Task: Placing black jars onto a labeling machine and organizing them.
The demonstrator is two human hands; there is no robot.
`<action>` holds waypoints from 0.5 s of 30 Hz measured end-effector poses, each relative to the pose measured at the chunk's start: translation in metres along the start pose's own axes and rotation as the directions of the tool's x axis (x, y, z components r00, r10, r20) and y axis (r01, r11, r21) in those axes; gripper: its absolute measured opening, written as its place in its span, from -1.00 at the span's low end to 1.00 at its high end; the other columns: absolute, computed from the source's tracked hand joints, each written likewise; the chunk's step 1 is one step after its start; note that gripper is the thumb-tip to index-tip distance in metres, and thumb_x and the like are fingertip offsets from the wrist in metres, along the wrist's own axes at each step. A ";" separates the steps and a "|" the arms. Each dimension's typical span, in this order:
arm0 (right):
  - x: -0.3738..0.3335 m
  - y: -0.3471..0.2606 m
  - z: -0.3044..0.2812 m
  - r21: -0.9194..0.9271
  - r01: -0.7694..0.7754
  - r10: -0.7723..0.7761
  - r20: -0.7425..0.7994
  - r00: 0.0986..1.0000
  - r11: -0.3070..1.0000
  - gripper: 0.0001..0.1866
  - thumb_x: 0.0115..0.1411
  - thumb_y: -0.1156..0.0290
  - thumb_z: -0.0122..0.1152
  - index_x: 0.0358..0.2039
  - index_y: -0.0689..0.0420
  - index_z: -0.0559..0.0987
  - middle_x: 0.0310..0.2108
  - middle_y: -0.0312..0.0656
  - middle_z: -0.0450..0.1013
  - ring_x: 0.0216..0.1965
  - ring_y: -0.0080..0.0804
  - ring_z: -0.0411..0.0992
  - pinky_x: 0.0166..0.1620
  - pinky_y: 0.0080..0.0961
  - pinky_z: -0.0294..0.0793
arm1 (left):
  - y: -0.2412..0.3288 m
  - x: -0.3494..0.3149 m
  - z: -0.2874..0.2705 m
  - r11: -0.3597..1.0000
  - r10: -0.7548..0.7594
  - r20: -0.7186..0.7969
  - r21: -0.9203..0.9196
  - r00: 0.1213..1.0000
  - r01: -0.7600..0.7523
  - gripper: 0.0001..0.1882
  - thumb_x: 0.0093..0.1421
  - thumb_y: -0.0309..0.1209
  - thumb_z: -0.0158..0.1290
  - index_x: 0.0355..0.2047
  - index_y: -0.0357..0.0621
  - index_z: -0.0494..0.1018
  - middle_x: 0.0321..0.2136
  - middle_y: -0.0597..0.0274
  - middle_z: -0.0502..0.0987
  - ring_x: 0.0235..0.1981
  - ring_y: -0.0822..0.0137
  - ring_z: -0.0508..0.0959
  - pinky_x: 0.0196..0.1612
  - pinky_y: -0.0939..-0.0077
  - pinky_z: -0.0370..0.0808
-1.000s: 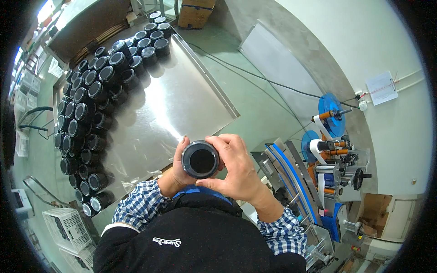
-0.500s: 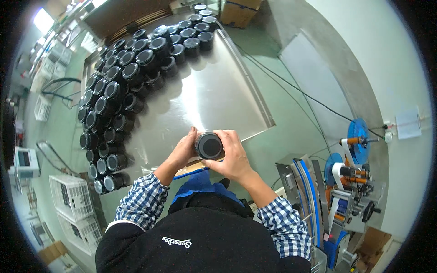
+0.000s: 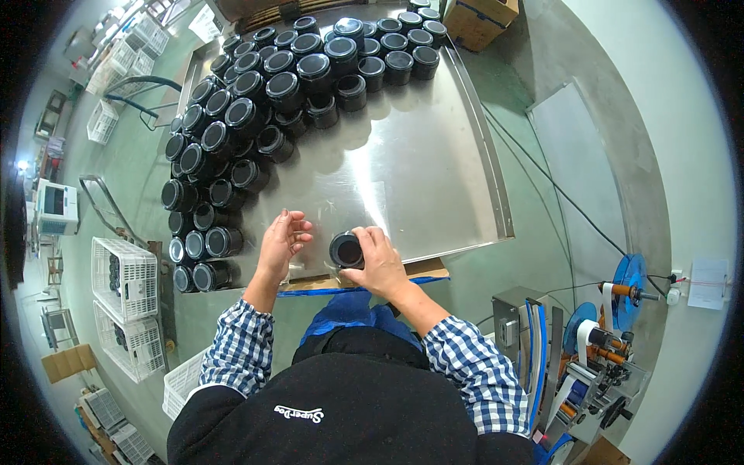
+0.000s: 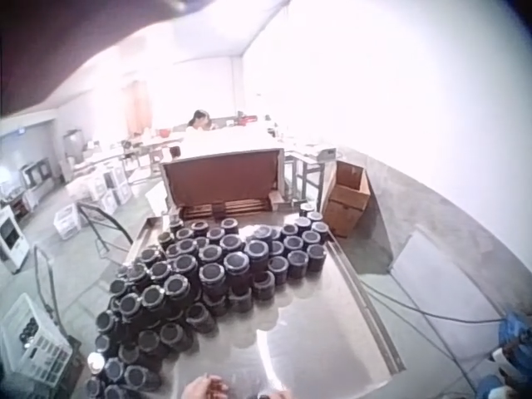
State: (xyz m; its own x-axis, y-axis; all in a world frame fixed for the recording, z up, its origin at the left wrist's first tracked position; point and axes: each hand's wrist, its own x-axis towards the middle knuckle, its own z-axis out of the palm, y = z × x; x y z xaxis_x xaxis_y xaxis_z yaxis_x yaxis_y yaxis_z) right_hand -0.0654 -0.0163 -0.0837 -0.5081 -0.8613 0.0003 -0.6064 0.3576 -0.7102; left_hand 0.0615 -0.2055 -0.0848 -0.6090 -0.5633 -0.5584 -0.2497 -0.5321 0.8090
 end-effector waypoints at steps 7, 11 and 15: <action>-0.025 0.009 -0.013 0.175 0.003 -0.017 0.080 0.997 0.985 -0.20 -0.05 0.32 0.44 0.20 0.16 0.27 0.07 -0.01 0.23 -0.03 -0.13 0.37 0.04 -0.32 0.42 | 0.030 0.036 0.009 0.962 0.253 0.037 0.097 0.967 -0.255 -0.70 0.33 -0.17 -0.03 -0.08 -0.10 0.41 -0.31 0.32 0.53 -0.39 0.50 0.49 -0.30 0.64 0.39; -0.042 0.011 -0.037 0.178 -0.034 0.046 -0.063 0.997 0.983 -0.37 0.02 0.30 0.37 0.09 0.19 0.36 0.00 -0.02 0.29 -0.01 -0.10 0.37 0.04 -0.31 0.40 | 0.082 0.072 0.046 0.630 0.614 0.186 0.470 0.767 -0.618 -0.60 0.17 -0.31 0.19 -0.04 -0.21 0.39 -0.24 0.22 0.51 -0.35 0.38 0.49 -0.17 0.52 0.45; -0.053 0.011 -0.051 0.261 -0.119 0.155 -0.121 0.980 0.958 -0.49 0.05 0.35 0.34 0.02 0.17 0.43 -0.07 -0.09 0.33 -0.15 -0.27 0.43 -0.10 -0.40 0.48 | 0.141 0.122 0.078 -0.116 0.858 0.364 0.823 0.361 -0.555 -0.34 0.01 -0.22 0.27 0.08 -0.16 0.29 -0.04 0.05 0.39 0.03 -0.03 0.34 -0.01 0.18 0.41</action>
State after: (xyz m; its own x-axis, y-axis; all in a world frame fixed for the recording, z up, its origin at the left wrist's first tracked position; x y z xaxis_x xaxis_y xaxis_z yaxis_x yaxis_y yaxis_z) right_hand -0.0769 0.0517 -0.0555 -0.6663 -0.7453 -0.0248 -0.3606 0.3511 -0.8641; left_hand -0.1069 -0.2995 -0.0244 -0.7085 -0.4297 0.5598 -0.2528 0.8952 0.3672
